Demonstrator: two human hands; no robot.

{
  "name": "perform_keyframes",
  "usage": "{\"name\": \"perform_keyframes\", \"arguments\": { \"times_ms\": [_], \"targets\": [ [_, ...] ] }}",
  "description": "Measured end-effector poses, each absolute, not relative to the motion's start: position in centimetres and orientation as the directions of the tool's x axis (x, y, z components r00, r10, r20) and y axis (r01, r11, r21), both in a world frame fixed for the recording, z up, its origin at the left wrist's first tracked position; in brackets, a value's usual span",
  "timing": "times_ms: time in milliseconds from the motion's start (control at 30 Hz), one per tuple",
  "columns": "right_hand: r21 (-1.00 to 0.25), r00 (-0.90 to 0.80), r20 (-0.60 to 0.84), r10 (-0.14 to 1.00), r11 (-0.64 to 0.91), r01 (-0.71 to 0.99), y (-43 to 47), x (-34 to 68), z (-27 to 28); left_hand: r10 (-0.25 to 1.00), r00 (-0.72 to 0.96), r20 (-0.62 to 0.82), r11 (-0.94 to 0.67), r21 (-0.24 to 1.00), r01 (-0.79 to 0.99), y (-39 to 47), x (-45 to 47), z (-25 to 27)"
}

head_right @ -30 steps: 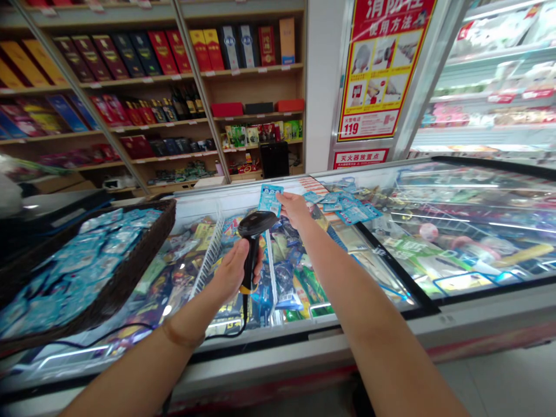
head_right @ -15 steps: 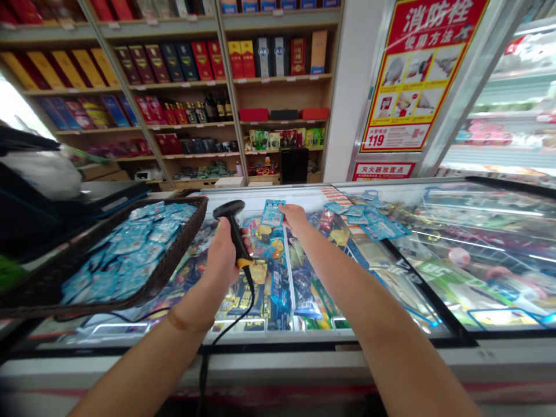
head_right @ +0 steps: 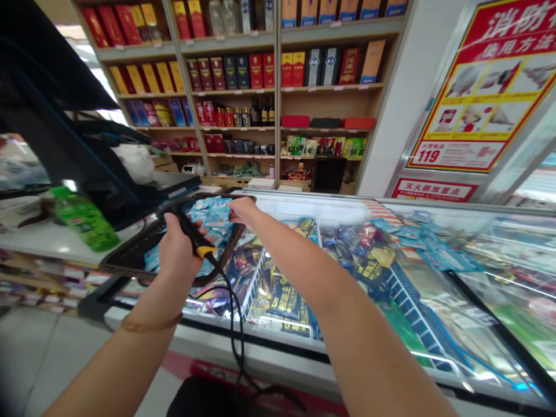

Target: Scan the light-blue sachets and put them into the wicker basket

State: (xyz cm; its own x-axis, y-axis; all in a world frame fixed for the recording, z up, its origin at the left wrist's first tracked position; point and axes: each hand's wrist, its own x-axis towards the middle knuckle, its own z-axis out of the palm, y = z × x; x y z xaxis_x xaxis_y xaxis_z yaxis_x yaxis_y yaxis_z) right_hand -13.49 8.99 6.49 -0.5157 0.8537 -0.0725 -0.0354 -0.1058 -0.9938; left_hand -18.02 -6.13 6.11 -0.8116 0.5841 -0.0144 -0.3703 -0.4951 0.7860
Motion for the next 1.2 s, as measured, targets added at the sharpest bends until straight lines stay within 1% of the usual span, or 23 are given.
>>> {"name": "perform_keyframes", "arguments": {
  "times_ms": [67, 167, 233, 300, 400, 500, 567, 667, 700, 800, 867, 933, 1067, 1200],
  "targets": [
    [-1.000, -0.450, -0.007, 0.893, 0.001, 0.017, 9.1, -14.1, 5.9, 0.575, -0.817, -0.035, -0.494, 0.781, -0.381, -6.2, -18.5, 6.1],
    [-0.981, -0.336, 0.134, 0.932, 0.173, 0.087, 10.2, -13.1, 4.8, 0.599, -0.800, -0.031, -0.497, 0.769, -0.402, -5.9, -18.0, 5.9],
    [-0.962, -0.309, 0.188, 0.932, 0.239, 0.133, 11.3, -11.3, 4.0, 0.635, -0.772, -0.021, -0.493, 0.759, -0.426, -5.4, -16.8, 5.6],
    [-0.947, -0.284, 0.211, 0.935, 0.268, 0.177, 12.6, -8.6, 3.1, 0.688, -0.726, -0.011, -0.467, 0.759, -0.454, -4.7, -15.0, 5.1],
    [-0.928, -0.201, 0.196, 0.960, 0.248, 0.279, 14.7, -3.2, 1.3, 0.768, -0.640, -0.007, -0.397, 0.780, -0.484, -3.4, -11.1, 4.3],
    [-0.869, -0.071, 0.198, 0.978, 0.208, 0.449, 16.6, 3.6, -0.8, 0.848, -0.528, -0.052, -0.277, 0.806, -0.523, -1.9, -6.4, 3.6],
    [-0.781, -0.014, 0.236, 0.972, 0.198, 0.593, 17.7, 8.6, -2.2, 0.890, -0.448, -0.087, -0.192, 0.820, -0.539, -1.0, -3.4, 3.1],
    [-0.581, 0.081, 0.207, 0.975, 0.055, 0.812, 18.9, 16.1, -3.8, 0.922, -0.370, -0.114, -0.114, 0.833, -0.541, 0.2, 0.0, 1.9],
    [-0.522, 0.112, 0.205, 0.972, 0.012, 0.853, 19.2, 18.3, -4.2, 0.929, -0.351, -0.115, -0.099, 0.838, -0.537, 0.5, 0.7, 1.3],
    [-0.398, 0.177, 0.221, 0.959, -0.077, 0.914, 20.2, 23.4, -5.1, 0.948, -0.309, -0.071, -0.094, 0.868, -0.487, 0.7, 1.6, -0.6],
    [-0.312, 0.195, 0.254, 0.947, -0.111, 0.944, 20.9, 25.3, -5.7, 0.962, -0.270, -0.035, -0.086, 0.902, -0.423, 0.5, 1.4, -1.9],
    [-0.249, 0.211, 0.247, 0.946, -0.149, 0.957, 21.7, 26.1, -6.2, 0.970, -0.239, -0.034, -0.065, 0.917, -0.393, 0.2, 1.1, -2.7],
    [-0.216, 0.216, 0.173, 0.961, -0.177, 0.960, 22.2, 25.5, -6.6, 0.975, -0.219, -0.035, -0.066, 0.896, -0.439, -0.2, 0.9, -2.9],
    [-0.178, 0.124, 0.209, 0.970, -0.087, 0.980, 20.0, 23.3, -5.7, 0.979, -0.201, -0.020, -0.067, 0.906, -0.418, -0.4, 1.1, -2.5]
  ]
}}
